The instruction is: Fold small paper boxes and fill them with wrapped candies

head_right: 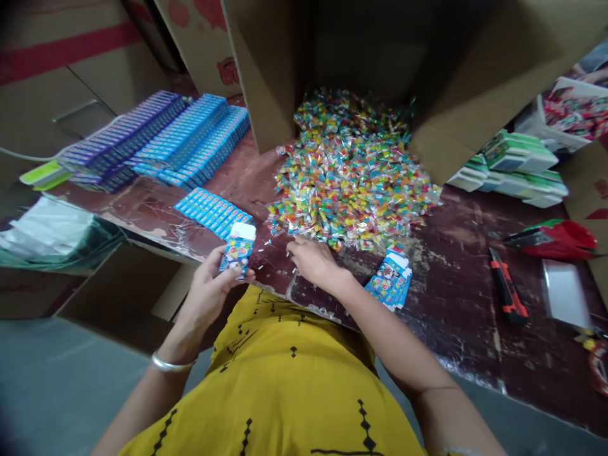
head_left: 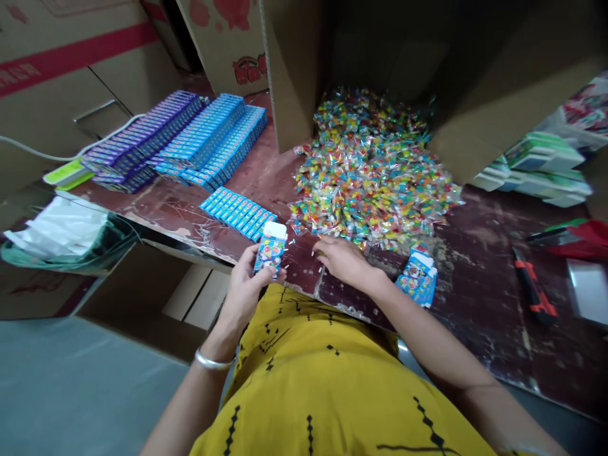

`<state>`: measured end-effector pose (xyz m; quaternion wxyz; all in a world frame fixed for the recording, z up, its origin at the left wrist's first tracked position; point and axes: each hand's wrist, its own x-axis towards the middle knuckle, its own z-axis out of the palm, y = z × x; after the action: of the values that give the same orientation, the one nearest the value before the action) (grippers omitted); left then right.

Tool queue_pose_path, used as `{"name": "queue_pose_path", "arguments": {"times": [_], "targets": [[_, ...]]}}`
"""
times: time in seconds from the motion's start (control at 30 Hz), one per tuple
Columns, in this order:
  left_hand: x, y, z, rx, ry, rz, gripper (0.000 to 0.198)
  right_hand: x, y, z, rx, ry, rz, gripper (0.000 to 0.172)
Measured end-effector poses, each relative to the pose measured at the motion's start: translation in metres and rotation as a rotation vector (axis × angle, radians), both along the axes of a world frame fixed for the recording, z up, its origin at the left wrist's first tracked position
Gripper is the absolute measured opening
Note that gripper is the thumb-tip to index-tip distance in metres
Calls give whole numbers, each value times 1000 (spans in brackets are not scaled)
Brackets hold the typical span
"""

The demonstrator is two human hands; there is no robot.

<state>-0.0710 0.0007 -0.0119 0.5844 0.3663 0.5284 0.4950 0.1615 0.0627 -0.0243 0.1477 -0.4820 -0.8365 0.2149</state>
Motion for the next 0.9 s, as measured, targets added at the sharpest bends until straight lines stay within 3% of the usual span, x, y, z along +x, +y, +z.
{"name": "queue_pose_path", "arguments": {"times": [0.13,0.23,0.3,0.43,0.67,0.8,0.9], "targets": [[14,1,-12,31,141,-162,36,20,-5,13,61,197,-191,8],[30,1,-18,65,159,-267,41,29,-11,35,84,552,-403,15],[41,0,-17,87,153,-341,41,26,-16,49,95,717,-453,18],[54,-1,-8,122,149,-417,38,15,-23,64,148,727,-448,16],[55,-2,1,125,117,-402,34,15,-20,58,261,503,-340,12],[61,0,3,143,51,-312,38,19,-18,55,256,418,-171,13],[65,1,7,196,-3,-204,57,19,-24,49,120,582,-204,15]]}}
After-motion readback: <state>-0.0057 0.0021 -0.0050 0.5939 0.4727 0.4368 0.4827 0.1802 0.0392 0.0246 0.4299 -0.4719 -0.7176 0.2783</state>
